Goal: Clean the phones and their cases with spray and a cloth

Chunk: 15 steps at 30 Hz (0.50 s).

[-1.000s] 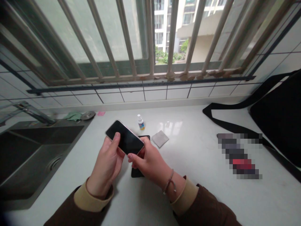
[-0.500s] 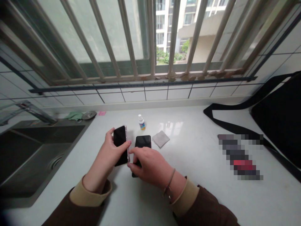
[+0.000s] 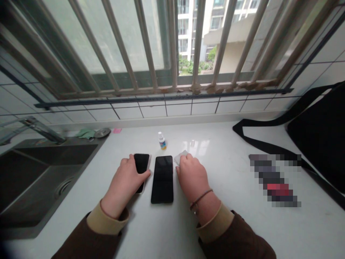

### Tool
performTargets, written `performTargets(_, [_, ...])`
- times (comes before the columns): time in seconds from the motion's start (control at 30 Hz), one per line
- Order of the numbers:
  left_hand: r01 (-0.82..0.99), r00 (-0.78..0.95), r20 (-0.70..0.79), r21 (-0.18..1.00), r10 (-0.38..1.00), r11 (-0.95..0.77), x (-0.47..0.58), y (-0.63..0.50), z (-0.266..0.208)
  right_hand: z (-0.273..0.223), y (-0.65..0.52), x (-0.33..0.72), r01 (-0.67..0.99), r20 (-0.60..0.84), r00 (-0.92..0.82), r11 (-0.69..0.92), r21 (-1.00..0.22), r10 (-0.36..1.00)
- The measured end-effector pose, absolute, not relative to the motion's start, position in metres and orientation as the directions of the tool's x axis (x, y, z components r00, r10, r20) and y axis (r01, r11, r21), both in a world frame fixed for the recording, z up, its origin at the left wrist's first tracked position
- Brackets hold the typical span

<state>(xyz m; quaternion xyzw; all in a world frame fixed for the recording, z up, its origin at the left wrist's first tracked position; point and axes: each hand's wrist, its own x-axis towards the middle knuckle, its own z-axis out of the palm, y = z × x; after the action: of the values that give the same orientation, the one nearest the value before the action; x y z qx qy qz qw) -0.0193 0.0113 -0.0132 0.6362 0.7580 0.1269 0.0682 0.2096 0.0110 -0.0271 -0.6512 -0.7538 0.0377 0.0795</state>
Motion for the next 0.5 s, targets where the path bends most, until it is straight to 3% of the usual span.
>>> performTargets(0.23, [0.987,-0.139,0.064,0.085,0.988,0.133,-0.019,0.009,-0.014,-0.032,0.018,0.215,0.971,0.032,-0.211,0.214,-0.111,0.977])
performTargets(0.5, [0.984,-0.156,0.037,0.087,0.987,0.153,-0.016,0.008,-0.013,-0.032,0.038,0.228,0.930,0.030,-0.361,0.363,-0.061,0.932])
